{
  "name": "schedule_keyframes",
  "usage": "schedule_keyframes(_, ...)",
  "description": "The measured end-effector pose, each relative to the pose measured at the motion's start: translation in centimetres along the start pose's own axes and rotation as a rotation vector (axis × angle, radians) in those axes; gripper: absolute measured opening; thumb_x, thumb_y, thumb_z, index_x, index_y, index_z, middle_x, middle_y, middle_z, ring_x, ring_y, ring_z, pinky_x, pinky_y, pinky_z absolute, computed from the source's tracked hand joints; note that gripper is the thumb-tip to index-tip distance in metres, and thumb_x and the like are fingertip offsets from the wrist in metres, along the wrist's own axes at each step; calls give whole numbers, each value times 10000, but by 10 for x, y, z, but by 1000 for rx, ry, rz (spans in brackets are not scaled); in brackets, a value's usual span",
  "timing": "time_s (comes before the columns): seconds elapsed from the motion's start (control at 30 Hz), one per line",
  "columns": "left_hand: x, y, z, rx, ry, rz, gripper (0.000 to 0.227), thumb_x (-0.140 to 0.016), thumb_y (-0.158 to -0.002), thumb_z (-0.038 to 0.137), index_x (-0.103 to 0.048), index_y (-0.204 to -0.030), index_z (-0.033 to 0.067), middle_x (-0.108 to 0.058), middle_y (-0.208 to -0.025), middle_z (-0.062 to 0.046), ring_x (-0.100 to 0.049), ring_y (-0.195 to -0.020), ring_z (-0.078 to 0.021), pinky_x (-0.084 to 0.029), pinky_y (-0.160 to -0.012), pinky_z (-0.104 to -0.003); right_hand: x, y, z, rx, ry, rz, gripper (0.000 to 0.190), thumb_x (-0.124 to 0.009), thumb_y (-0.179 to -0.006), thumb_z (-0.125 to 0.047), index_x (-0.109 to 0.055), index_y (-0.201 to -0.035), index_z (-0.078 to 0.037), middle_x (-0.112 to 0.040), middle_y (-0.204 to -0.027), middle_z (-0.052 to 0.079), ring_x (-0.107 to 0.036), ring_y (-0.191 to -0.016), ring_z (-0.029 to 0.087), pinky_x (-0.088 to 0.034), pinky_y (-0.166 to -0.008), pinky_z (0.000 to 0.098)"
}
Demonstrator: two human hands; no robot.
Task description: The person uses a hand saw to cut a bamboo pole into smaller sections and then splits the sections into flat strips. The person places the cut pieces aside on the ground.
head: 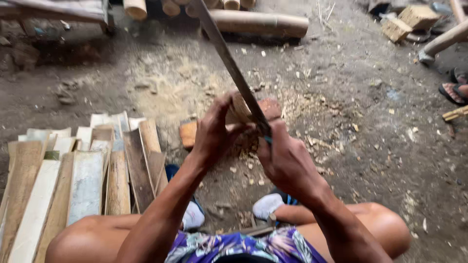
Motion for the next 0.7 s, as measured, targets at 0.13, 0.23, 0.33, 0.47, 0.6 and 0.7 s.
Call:
schedule_keyframes(0.13,-1,-3,-9,22,27,-10,946,-909,-805,183,-333,-1555,201,-652,-1344,-188,-712,-1136,-345,-607,-897,-402,-15,-15,17,-95,74,-140,242,-488,-1030,-173,-370,-1171,-14,-602,-567,169,-642,-474,385,-471,-397,517)
schedule_keyframes(0.23,-11,11,-16,49,-22,-55,957,-895,-810,168,-322,-1576,214,-645,-1345,-184,-721,-1126,-348,-619,-880,-414,-20,-12,27,45,87,-37,210,-510,-1038,-163,-392,-1100,-1,-581,-553,129,-618,-473,323,-458,-394,449)
schedule_keyframes(0.33,-8,8,-14,-24,-69,25,1012,-889,-804,142,-270,-1602,214,-607,-1361,-261,-680,-1154,-417,-634,-867,-452,-22,-16,31,-60,69,-120,217,-466,-1042,-173,-375,-1129,4,-576,-524,111,-611,-419,278,-457,-346,419)
schedule_keyframes(0.47,-16,-10,-24,106,-66,-76,986,-855,-895,236,-210,-1641,241,-643,-1313,-223,-727,-1092,-338,-627,-860,-403,-1,-20,11,-150,81,-202,242,-430,-1057,-207,-388,-1179,-3,-601,-566,119,-621,-408,299,-464,-320,442)
schedule_keyframes(0.6,-29,12,-57,270,-193,-191,983,-819,-847,463,-250,-1596,180,-643,-1309,-206,-688,-1127,-352,-584,-957,-483,21,-25,-8,170,116,-7,418,-480,-995,-134,-370,-1350,58,-581,-597,151,-598,-488,312,-449,-408,438)
schedule_keyframes(0.7,-15,14,-74,215,-324,-79,1039,-675,-869,630,-217,-1570,14,-452,-1469,-320,-490,-1307,-462,-422,-1053,-598,9,-43,13,-2,129,-91,285,-471,-1013,-136,-378,-1222,34,-567,-575,130,-576,-444,301,-417,-387,440)
Point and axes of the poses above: each hand's wrist, its own y-axis away from the middle knuckle, its own x-axis out of the back of the hand, z = x × y, the point moved 5 cm from there along -y, towards the middle knuckle
